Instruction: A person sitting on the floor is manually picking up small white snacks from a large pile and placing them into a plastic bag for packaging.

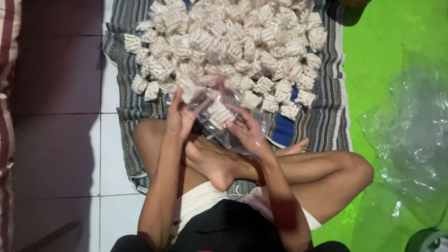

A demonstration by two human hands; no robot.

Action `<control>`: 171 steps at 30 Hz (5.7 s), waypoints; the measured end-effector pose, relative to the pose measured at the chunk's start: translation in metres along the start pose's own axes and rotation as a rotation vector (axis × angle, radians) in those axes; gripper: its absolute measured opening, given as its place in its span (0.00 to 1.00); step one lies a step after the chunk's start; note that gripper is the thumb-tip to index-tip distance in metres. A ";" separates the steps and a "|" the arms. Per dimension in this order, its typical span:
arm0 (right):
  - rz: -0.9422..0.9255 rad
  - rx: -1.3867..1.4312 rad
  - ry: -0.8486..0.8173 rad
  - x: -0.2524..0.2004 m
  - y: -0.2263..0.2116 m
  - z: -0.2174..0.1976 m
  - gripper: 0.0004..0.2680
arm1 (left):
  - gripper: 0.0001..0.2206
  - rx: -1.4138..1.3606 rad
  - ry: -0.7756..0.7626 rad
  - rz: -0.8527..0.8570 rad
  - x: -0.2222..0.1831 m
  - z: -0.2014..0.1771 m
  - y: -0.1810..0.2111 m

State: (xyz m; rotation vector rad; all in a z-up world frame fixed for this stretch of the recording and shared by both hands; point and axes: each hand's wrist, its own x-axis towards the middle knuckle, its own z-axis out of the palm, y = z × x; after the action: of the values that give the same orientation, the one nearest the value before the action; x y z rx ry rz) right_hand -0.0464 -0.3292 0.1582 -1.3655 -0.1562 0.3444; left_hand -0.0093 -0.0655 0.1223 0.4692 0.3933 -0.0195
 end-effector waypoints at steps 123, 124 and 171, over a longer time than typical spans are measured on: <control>-0.666 -0.571 0.071 -0.018 0.005 -0.008 0.20 | 0.25 0.478 -0.011 -0.113 -0.069 0.018 -0.075; -0.666 -0.569 0.067 -0.017 0.009 -0.008 0.20 | 0.25 0.477 -0.008 -0.112 -0.075 0.026 -0.075; 0.099 0.263 -0.309 -0.087 0.037 0.006 0.30 | 0.28 0.064 0.498 0.398 -0.047 -0.039 0.076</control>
State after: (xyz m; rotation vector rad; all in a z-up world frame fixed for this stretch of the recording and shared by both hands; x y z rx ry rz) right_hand -0.1351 -0.3462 0.1310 -1.0566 -0.2893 0.6365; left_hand -0.0589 0.0167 0.1411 0.6089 0.7824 0.4795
